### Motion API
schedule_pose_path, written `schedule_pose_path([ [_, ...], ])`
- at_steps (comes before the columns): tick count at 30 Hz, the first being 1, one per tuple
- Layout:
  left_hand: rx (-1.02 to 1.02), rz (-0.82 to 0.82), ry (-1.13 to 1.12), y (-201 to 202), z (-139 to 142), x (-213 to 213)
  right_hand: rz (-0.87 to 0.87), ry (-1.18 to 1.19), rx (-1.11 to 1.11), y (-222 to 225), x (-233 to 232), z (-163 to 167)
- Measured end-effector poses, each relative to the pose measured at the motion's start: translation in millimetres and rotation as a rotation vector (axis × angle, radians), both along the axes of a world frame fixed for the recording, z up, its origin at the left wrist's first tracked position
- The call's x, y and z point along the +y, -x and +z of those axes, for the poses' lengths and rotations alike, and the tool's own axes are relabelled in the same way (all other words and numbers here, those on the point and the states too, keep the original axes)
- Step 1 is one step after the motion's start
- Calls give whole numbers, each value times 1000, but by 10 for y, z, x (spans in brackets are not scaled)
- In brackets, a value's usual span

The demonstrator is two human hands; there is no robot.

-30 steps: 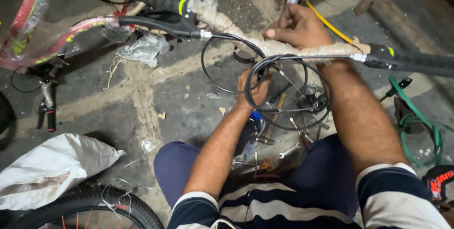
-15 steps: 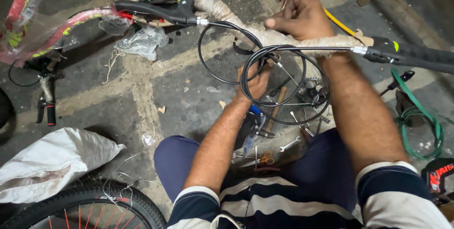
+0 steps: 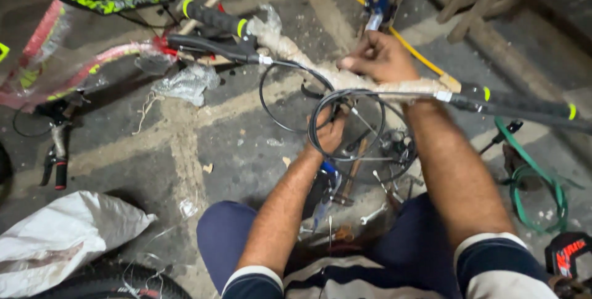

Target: The person sits on the workshop floor assembling a new bicycle. They route and attach brake cables to the handlebar, use pliers to cut and secure cable ends, fit the front wheel with orange spokes into the fork, and tighten fasteners on the frame and handlebar stem by hand.

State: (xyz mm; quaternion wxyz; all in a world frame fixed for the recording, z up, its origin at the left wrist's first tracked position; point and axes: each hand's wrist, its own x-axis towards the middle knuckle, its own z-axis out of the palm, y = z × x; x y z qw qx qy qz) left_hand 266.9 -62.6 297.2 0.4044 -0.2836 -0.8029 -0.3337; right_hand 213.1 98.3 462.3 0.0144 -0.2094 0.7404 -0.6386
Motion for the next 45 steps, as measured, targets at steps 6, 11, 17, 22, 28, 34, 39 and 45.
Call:
schedule_pose_path([
  [6,-405,-203,-506,-100,186,21,171,188,-251,98,55,-87],
  [11,-482,-226,-500,-148,294,20,3,64,-138,96,88,-102],
  [17,-487,-185,-496,-140,246,41,-8,7,-24,39,51,-58],
  [22,-581,-233,-547,-135,208,45,53,69,-173,-15,20,0],
  [28,-559,-202,-502,-153,235,11,-74,-17,-89,18,-6,-49],
  [34,-555,-238,-533,-178,271,10,-75,21,23,64,31,-101],
  [39,-554,-114,-485,-182,267,5,199,146,-98,69,38,-119],
  [45,-419,-128,-363,-163,211,-3,40,130,-174,72,39,-141],
])
